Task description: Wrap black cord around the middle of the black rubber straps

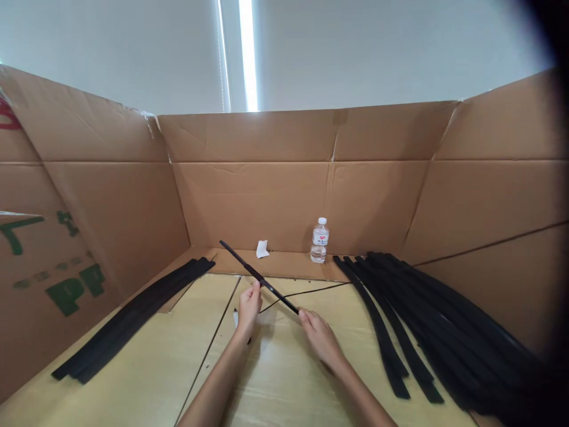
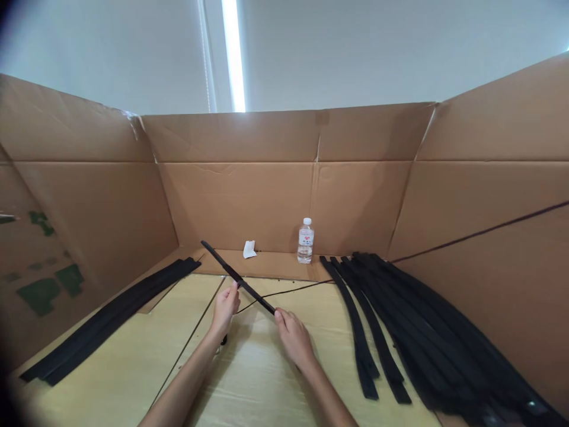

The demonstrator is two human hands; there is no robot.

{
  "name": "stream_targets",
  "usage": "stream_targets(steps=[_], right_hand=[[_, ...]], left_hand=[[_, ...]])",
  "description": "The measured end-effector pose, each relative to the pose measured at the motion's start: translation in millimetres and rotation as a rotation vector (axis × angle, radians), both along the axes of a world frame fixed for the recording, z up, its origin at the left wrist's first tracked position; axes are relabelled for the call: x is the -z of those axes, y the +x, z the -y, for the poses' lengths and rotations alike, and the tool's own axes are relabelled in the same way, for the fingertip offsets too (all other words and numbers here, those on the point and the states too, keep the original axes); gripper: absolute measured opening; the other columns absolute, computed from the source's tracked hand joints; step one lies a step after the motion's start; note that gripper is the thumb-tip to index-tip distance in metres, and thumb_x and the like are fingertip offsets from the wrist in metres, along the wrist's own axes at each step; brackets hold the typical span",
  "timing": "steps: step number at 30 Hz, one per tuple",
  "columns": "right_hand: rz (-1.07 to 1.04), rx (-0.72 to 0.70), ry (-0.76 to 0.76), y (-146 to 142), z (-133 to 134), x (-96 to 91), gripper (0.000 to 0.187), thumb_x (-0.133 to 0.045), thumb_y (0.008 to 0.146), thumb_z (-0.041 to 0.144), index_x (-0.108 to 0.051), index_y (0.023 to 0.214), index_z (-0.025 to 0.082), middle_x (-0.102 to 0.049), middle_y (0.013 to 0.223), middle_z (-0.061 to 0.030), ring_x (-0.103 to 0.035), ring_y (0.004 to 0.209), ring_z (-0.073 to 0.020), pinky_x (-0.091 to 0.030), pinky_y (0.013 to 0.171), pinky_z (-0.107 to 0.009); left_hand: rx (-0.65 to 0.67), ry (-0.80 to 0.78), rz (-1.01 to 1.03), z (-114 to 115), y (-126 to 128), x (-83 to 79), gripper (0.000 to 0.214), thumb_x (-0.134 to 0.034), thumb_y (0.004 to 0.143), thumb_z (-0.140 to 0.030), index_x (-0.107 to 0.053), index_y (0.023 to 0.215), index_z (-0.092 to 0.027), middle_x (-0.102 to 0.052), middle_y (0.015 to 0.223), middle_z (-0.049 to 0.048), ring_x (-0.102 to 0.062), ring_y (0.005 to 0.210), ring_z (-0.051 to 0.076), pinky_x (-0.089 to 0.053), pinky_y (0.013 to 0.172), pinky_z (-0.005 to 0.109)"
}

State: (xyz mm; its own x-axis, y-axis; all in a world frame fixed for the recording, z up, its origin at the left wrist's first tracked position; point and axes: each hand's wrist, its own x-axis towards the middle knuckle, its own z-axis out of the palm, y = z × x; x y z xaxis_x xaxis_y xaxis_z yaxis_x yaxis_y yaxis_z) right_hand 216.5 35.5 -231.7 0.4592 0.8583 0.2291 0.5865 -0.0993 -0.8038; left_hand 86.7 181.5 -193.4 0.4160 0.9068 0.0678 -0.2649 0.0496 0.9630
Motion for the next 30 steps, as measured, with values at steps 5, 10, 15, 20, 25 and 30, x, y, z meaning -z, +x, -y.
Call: stream_targets(steps=[5,10,15,20,25,30], right_hand=[[0.090,0.040,-0.024,-9.3,-0.1,1.5,0.045,-0.032,0.096,0.042,-0.062,0.110,0.010,-0.061,0.110,-0.0151,-0.057,0.105,-0.0291,-0.040,0.091,-0.039],[0.128,0.067,-0.007,-11.2,1.3,-1.0,0.028,-0.045,0.093,0.037,-0.060,0.099,0.015,-0.062,0.101,-0.0091,-0.059,0.096,-0.0246,-0.041,0.082,-0.032],[0.119,0.078,-0.005,-12.3,-1.0,0.5,0.021,-0.060,0.081,0.033,-0.048,0.075,0.016,-0.057,0.076,-0.0026,-0.054,0.073,-0.0182,-0.035,0.065,-0.025],[0.105,0.050,-0.003,-20.7,-0.2,1.1,0.012,-0.052,0.081,0.020,-0.042,0.077,0.018,-0.052,0.068,0.0006,-0.049,0.063,-0.0153,-0.029,0.058,-0.023],[0.072,0.099,0.061,-21.6,0.0,0.2,0.013,-0.049,0.079,0.012,-0.048,0.090,0.019,-0.060,0.080,-0.0001,-0.055,0.072,-0.0163,-0.034,0.063,-0.023],[0.007,0.094,0.193,-14.2,-0.7,0.1,0.022,-0.060,0.080,0.024,-0.062,0.101,0.017,-0.064,0.099,-0.0053,-0.059,0.090,-0.0193,-0.042,0.081,-0.027]], left_hand=[[0.054,-0.035,0.021,2.2,-20.7,7.1,0.055,-0.062,0.067,-0.065,-0.037,0.070,-0.016,-0.020,0.052,-0.0083,-0.015,0.043,0.003,-0.009,0.043,0.019],[0.061,-0.026,0.021,0.7,-21.0,9.4,0.053,-0.067,0.065,-0.060,-0.040,0.074,-0.015,-0.020,0.054,-0.0088,-0.015,0.044,0.003,-0.010,0.042,0.018],[0.011,-0.035,0.016,-2.4,-19.1,10.2,0.056,-0.068,0.061,-0.059,-0.029,0.064,-0.018,-0.015,0.053,-0.0091,-0.014,0.042,0.002,-0.011,0.040,0.018],[0.020,-0.039,-0.007,-1.6,-21.0,7.9,0.059,-0.064,0.065,-0.053,-0.057,0.099,-0.006,-0.017,0.056,-0.0089,-0.013,0.044,0.003,-0.010,0.040,0.017],[0.085,0.045,-0.093,3.4,-19.7,4.3,0.076,-0.068,0.067,-0.056,-0.053,0.119,-0.002,-0.014,0.055,-0.0095,-0.014,0.045,0.003,-0.009,0.042,0.016],[0.106,0.013,-0.077,6.3,-16.6,-0.5,0.084,-0.071,0.062,-0.060,-0.050,0.120,-0.002,-0.013,0.054,-0.0107,-0.012,0.043,0.001,-0.009,0.041,0.016]])
